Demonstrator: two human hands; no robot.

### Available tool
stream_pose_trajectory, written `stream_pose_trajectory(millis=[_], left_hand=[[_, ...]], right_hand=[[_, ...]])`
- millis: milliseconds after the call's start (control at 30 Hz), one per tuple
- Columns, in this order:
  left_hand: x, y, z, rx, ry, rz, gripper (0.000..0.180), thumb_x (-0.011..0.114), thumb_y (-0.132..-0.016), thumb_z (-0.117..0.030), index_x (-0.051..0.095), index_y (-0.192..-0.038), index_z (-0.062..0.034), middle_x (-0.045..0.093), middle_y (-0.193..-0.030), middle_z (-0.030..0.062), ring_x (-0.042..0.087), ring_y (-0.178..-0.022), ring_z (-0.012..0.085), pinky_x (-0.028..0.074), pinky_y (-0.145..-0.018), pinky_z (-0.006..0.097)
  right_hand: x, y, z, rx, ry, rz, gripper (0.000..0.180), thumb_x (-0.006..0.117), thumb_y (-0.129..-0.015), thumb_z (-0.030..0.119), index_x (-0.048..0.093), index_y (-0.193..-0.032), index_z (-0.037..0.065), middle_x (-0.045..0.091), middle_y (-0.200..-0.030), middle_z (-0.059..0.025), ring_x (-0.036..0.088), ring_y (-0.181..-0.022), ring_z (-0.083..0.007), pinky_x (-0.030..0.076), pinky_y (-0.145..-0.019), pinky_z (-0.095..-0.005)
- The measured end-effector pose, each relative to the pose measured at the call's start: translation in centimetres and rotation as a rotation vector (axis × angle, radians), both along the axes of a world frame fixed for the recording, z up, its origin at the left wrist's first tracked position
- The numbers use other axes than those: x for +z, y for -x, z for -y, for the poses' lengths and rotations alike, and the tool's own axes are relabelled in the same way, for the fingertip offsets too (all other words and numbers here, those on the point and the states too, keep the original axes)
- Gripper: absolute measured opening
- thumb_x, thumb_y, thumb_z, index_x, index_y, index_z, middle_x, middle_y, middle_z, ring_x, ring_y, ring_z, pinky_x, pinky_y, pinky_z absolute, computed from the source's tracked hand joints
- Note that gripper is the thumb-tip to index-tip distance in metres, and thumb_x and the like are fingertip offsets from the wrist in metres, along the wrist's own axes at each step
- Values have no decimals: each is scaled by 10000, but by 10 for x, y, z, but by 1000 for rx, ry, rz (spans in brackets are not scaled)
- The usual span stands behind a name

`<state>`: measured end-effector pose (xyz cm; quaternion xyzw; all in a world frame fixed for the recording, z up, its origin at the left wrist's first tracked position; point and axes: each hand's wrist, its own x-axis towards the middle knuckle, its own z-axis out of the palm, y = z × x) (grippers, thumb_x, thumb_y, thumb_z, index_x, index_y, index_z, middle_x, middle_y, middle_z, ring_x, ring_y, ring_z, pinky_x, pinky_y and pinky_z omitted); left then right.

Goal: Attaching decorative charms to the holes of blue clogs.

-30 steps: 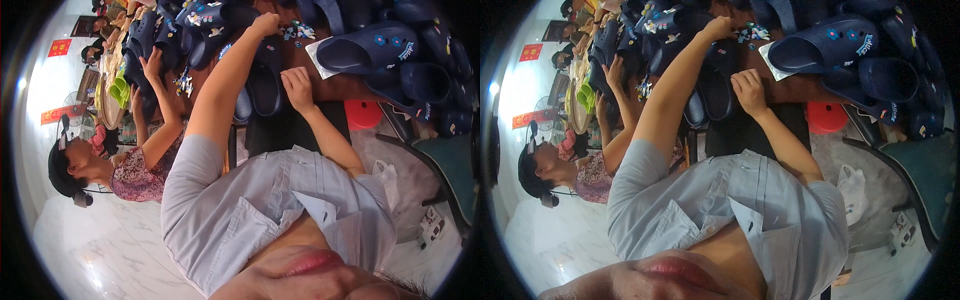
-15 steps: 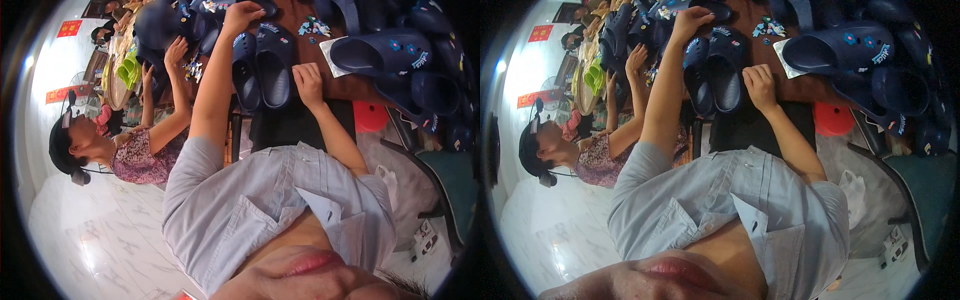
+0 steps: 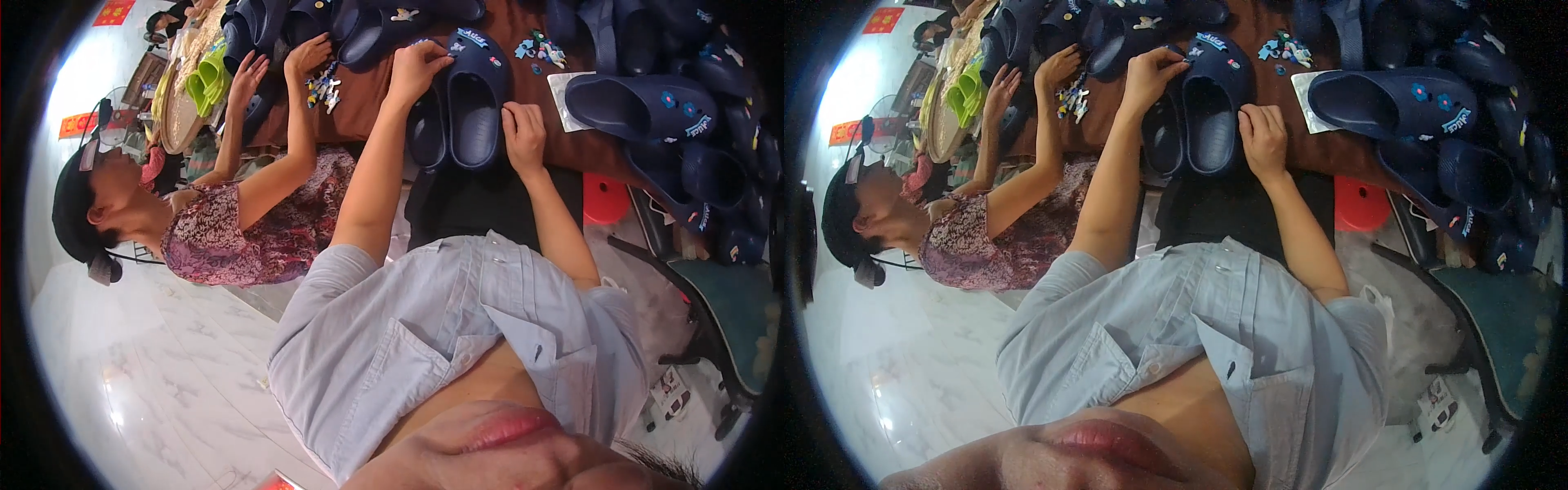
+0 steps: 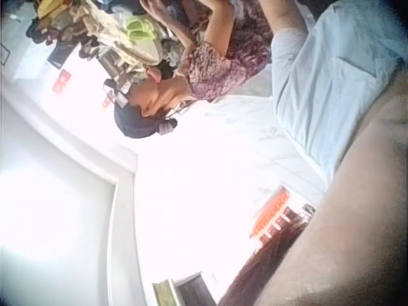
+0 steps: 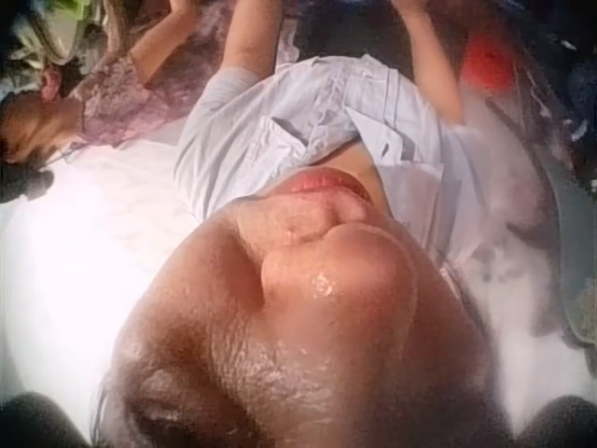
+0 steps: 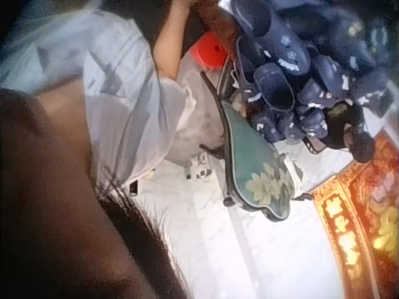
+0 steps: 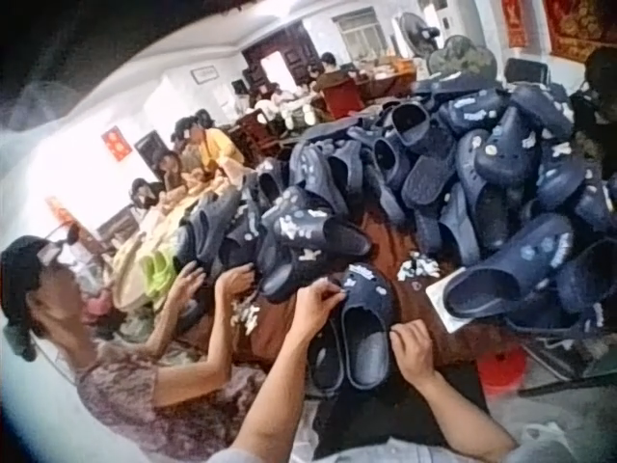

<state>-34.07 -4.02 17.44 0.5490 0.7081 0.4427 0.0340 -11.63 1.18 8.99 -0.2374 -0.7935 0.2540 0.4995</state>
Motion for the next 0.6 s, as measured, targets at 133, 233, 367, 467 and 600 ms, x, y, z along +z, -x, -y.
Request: stream_pose_trajectory(millis=[133,233,367,467,600], left_hand=[[-5,3,-3,10,70,-104,196,781,-758,-157,736,-889,-18,709,-799,154,695,-720,279,526,-679,346],[-7,4,-1,2,75,-79,193,768,-765,-159,740,-899,-23,704,-809,159,686,-746,319,526,-707,366],[-4,6,3,-99,80,-96,165,722,-799,-106,737,-938,-19,703,-861,168,679,-794,325,521,-748,373],[-2,10,7,-154,131,-150,187,682,-825,-65,730,-1002,-30,704,-942,162,678,-858,315,521,-780,367],[-4,15,9,-214,143,-260,250,634,-851,-25,727,-1078,-72,690,-1038,150,661,-933,321,514,-823,364]], right_hand=[[-2,2,1,-8,-58,-14,97,645,-873,57,630,-947,-2,642,-867,-134,592,-828,-316,477,-727,-404],[-3,4,3,-24,-76,11,105,645,-873,60,625,-953,-5,645,-869,-136,594,-823,-319,479,-723,-403],[-3,4,3,-39,-91,20,102,640,-876,57,621,-953,-8,647,-862,-142,595,-816,-321,482,-717,-406],[-3,4,3,-39,-83,31,98,638,-878,54,620,-951,-9,647,-858,-145,597,-812,-322,484,-713,-409],[-3,5,3,-33,-41,53,97,636,-879,53,618,-953,-8,646,-853,-145,600,-808,-323,485,-713,-412]])
